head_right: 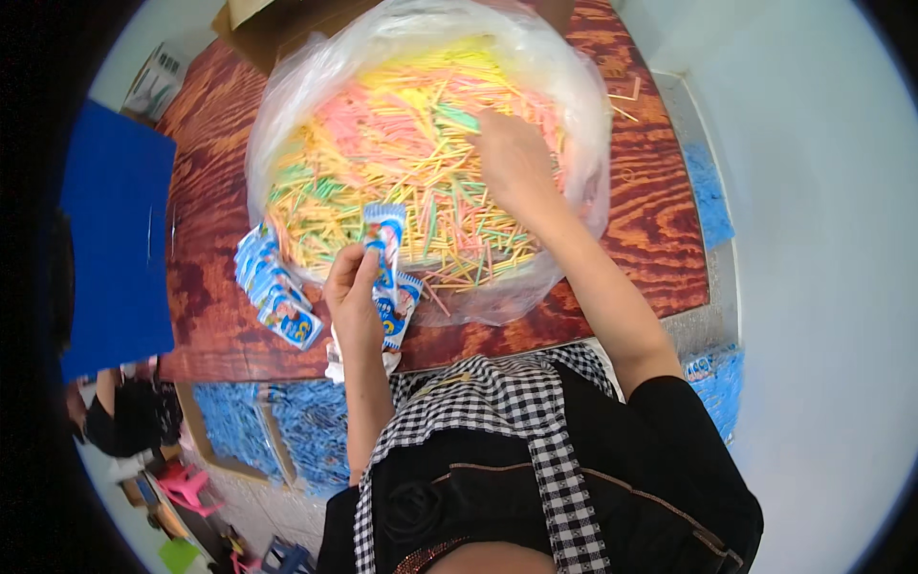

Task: Manually packaging small colorful plastic sticks into individual plastic packets at a workstation.

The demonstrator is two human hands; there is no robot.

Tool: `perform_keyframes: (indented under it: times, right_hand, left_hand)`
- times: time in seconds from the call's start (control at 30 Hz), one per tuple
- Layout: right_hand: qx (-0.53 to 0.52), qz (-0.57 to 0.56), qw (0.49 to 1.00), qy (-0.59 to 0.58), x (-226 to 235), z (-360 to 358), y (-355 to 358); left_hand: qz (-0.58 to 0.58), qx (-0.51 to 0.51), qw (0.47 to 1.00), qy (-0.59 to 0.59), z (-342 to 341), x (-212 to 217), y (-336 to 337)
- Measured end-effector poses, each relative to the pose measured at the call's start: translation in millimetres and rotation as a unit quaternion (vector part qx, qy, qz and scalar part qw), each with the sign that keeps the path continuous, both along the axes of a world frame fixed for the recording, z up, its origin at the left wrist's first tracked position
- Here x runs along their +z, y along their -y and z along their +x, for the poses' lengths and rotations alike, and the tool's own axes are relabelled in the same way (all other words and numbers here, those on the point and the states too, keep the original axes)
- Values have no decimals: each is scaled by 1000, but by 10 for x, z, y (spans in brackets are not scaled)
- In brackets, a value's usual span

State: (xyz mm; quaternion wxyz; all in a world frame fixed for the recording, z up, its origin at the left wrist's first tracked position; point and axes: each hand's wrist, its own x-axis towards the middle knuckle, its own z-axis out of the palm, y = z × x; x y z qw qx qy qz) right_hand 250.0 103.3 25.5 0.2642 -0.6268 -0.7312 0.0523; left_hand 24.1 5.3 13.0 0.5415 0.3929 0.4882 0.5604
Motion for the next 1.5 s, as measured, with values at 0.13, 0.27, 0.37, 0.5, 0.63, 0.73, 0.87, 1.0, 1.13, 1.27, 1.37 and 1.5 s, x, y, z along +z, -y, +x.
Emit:
perform_keyframes:
  times: [0.13, 0.27, 0.37, 0.5, 0.63, 0.73, 0.87, 1.0, 1.13, 1.27, 1.37, 1.5]
  right_hand:
    - [88, -227, 919, -311, 43, -56, 139]
    - [120, -360, 844, -379, -83, -75, 588]
    - [175, -350, 769, -505, -586, -46, 743]
    - [111, -443, 511, -728, -570, -178, 785]
    - [202, -501, 479, -692, -305, -318, 685]
    - [116, -340, 564, -743, -204, -555, 650]
    - [79, -114, 756, -640, -452, -830, 708]
    - [98, -99, 837, -529, -431, -857, 857]
    - [118, -133, 851, -494, -435, -765, 888]
    - [137, -177, 818, -529, -306, -665, 867]
    - [148, -233, 749, -602, -363, -582, 871]
    - [193, -259, 807, -494, -415, -551, 873]
  left_hand:
    - [141, -40, 989, -2, 110, 28, -142]
    - [285, -83, 939, -173, 398, 132, -318]
    - [264, -144, 920, -252, 395, 124, -271]
    - [170, -180, 932, -267, 437, 10, -190]
    - [-41, -58, 977, 203, 386, -117, -154]
    - [-69, -10, 915, 398, 238, -61, -51]
    - [-224, -54, 810, 540, 304, -168, 147]
    - [-204, -23, 805, 556, 322, -180, 101]
    - [-216, -30, 801, 557, 295, -201, 108]
    - [-200, -25, 866, 457, 183, -109, 179]
    - [-88, 48, 981, 167, 217, 38, 274]
    - [285, -156, 862, -389, 129, 379, 289]
